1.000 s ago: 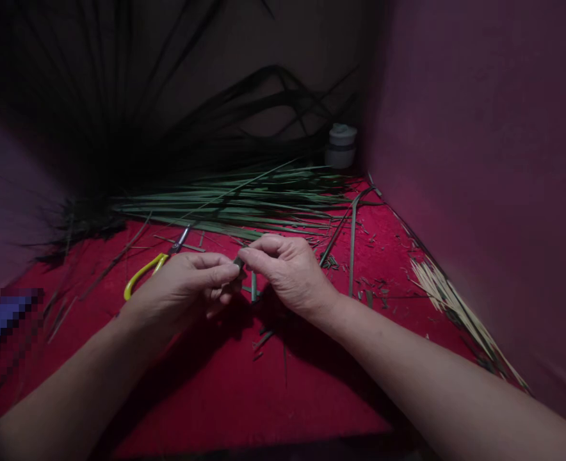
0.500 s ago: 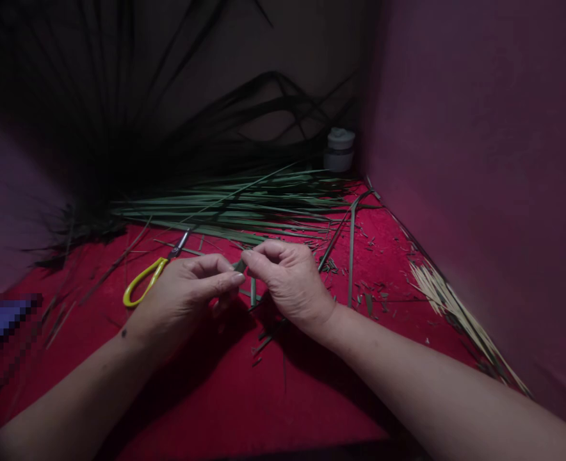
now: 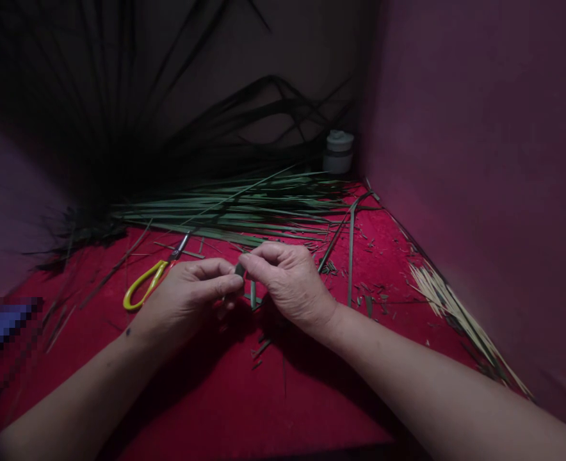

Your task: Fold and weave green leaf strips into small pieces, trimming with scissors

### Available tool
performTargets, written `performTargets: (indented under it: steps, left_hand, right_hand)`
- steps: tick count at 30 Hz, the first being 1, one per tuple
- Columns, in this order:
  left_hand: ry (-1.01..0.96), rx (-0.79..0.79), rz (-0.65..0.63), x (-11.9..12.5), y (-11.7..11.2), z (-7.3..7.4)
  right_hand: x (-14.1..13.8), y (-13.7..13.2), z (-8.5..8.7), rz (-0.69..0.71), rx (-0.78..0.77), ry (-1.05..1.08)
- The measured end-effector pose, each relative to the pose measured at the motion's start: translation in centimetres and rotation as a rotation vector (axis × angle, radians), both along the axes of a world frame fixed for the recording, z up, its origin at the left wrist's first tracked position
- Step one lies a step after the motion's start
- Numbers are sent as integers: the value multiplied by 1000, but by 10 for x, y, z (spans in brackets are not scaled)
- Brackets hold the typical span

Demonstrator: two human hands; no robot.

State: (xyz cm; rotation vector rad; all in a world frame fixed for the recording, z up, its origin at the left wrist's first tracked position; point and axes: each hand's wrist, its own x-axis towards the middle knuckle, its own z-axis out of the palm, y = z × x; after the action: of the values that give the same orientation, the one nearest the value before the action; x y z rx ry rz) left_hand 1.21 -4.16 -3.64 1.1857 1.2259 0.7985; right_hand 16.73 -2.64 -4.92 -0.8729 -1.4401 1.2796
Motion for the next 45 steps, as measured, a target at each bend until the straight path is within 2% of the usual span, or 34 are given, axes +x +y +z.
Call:
performTargets:
  steps: [7, 10, 13, 16, 18, 22, 26, 29, 35, 39, 41, 43, 45]
  left_hand:
    - [-43, 92, 66, 2, -5, 2]
    - [-7, 137, 48, 2, -6, 3]
    - [-53, 101, 7, -1, -6, 2]
    - [-143, 27, -43, -2, -6, 0]
    - [-144, 18, -36, -1, -7, -1]
    - [-59, 94, 38, 4, -9, -4]
    - [52, 262, 65, 8, -11, -10]
    - [114, 351, 89, 9, -12, -13]
    - [15, 291, 132, 13, -14, -14]
    - [156, 389, 132, 14, -13, -19]
    - [251, 434, 78, 13, -11, -21]
    - [297, 408, 16, 11, -8, -18]
    - [238, 312, 18, 7, -5, -13]
  right_hand:
    - [-2, -3, -4, 70, -156, 29]
    - [-2, -4, -6, 11, -205, 41]
    - [-1, -4, -5, -10, -272, 46]
    - [0, -6, -4, 4, -406, 42]
    - [-1, -6, -4, 1, -455, 67]
    - [-3, -4, -11, 2, -429, 132]
    - [-4, -1, -17, 25, -404, 128]
    - [-5, -3, -15, -18, -406, 128]
    - [-9, -9, -11, -45, -393, 191]
    - [-6, -8, -10, -87, -332, 116]
    - [-4, -6, -8, -88, -310, 84]
    - [-2, -3, -5, -85, -296, 60]
    - [-1, -1, -2, -74, -289, 41]
